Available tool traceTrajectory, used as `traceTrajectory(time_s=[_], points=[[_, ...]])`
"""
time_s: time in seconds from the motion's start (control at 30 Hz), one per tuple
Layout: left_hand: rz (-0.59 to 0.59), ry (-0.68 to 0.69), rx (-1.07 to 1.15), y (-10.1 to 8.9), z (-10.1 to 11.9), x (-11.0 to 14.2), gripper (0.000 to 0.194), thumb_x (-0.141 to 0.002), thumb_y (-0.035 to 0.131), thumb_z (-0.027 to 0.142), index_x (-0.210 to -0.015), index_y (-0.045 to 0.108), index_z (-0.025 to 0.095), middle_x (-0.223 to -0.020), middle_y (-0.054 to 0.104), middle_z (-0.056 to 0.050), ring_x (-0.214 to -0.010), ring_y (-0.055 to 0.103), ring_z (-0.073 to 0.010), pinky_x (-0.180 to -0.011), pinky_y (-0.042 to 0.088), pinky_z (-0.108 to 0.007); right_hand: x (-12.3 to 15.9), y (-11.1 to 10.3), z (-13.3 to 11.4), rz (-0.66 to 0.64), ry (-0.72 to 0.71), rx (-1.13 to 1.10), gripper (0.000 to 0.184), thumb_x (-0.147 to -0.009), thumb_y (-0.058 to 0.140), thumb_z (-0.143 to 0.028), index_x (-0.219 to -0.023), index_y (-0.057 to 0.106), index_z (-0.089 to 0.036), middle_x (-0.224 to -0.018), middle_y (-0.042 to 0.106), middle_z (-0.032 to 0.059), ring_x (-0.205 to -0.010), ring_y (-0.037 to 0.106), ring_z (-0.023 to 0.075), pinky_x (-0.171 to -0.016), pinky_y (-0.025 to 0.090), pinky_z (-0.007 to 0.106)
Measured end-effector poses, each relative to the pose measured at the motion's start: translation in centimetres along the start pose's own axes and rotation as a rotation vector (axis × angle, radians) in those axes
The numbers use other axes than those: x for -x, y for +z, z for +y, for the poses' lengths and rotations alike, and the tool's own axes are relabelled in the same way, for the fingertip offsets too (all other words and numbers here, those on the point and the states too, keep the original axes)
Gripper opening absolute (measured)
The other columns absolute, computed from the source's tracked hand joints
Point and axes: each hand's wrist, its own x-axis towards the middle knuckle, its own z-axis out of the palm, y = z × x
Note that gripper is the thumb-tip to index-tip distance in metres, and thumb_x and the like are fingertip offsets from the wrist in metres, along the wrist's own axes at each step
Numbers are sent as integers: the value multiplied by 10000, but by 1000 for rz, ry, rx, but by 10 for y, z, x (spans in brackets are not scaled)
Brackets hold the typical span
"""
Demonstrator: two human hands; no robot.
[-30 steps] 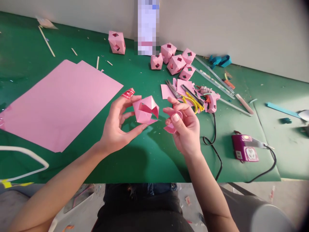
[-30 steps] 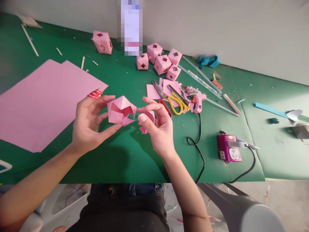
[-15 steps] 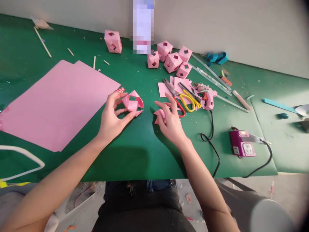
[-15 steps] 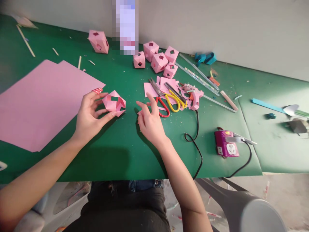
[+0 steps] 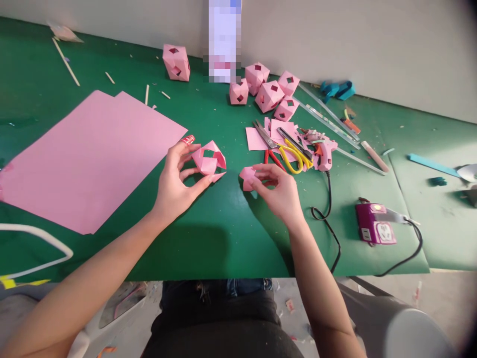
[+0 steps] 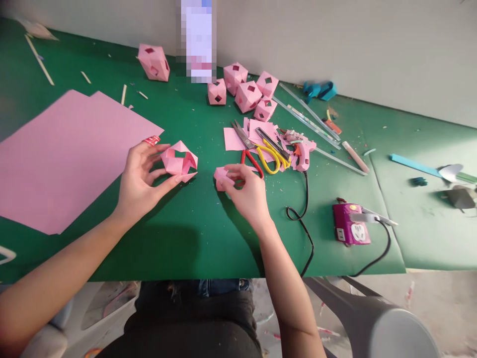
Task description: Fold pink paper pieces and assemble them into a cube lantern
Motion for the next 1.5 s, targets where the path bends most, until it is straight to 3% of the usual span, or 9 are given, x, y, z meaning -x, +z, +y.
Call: traceTrajectory(time_s=[0.2, 0.33, 0.67, 0.93, 1.13, 1.27, 1.5], points=[[-51, 69, 1, 3, 5, 4, 847, -793, 938, 356, -1503, 477, 320, -1554, 600, -132, -1427, 636, -324, -1028, 680, -465, 1, -13, -12, -143, 67, -530, 392, -811, 895, -367, -1174, 777, -278, -963, 811, -7, -870, 761, 175, -861, 639, 337], [-124, 87, 53, 4, 10, 8, 874, -786, 940, 354, -1518, 466, 298, -1506, 638, -142, -1398, 658, -322, -1017, 682, -448, 2, -17, -15, -203, 131, -708, 439, -791, 875, -383, -1210, 772, -307, -962, 795, -13, -845, 740, 199, -837, 652, 370], [-235, 61, 220, 1, 24, 14, 942, -821, 899, 259, -1598, 374, 352, -1525, 639, -138, -1444, 626, -313, -1036, 672, -446, 6, -13, -17, -287, 95, -668, 402, -825, 827, -360, -1220, 761, -319, -937, 742, -8, -812, 677, 192, -821, 617, 355], [-246, 62, 264, 1, 28, 16, 930, -826, 906, 242, -1593, 396, 367, -1523, 643, -119, -1442, 627, -306, -1033, 676, -442, 10, -10, -19, -280, 33, -631, 335, -841, 800, -326, -1173, 757, -354, -939, 708, -6, -868, 652, 211, -851, 604, 374], [-204, 120, 226, 4, 26, 16, 921, -816, 920, 249, -1585, 429, 372, -1511, 648, -117, -1436, 632, -316, -1034, 673, -452, 11, -9, -17, -294, -15, -639, 188, -844, 789, -328, -1033, 792, -324, -964, 714, -1, -841, 635, 193, -845, 586, 374], [-158, 221, 180, 8, 22, 17, 940, -779, 944, 250, -1574, 455, 364, -1545, 617, -121, -1435, 636, -331, -1014, 683, -457, 9, -5, -15, -271, -88, -694, 264, -828, 868, -413, -1059, 796, -310, -984, 726, 0, -811, 642, 161, -779, 587, 309], [-147, 191, 206, 8, 23, 17, 981, -741, 965, 205, -1570, 463, 357, -1522, 613, -114, -1397, 648, -295, -1020, 666, -393, 6, -4, -18, -236, -103, -723, 266, -785, 942, -366, -962, 773, -262, -797, 676, -35, -658, 602, 112, -651, 604, 255]])
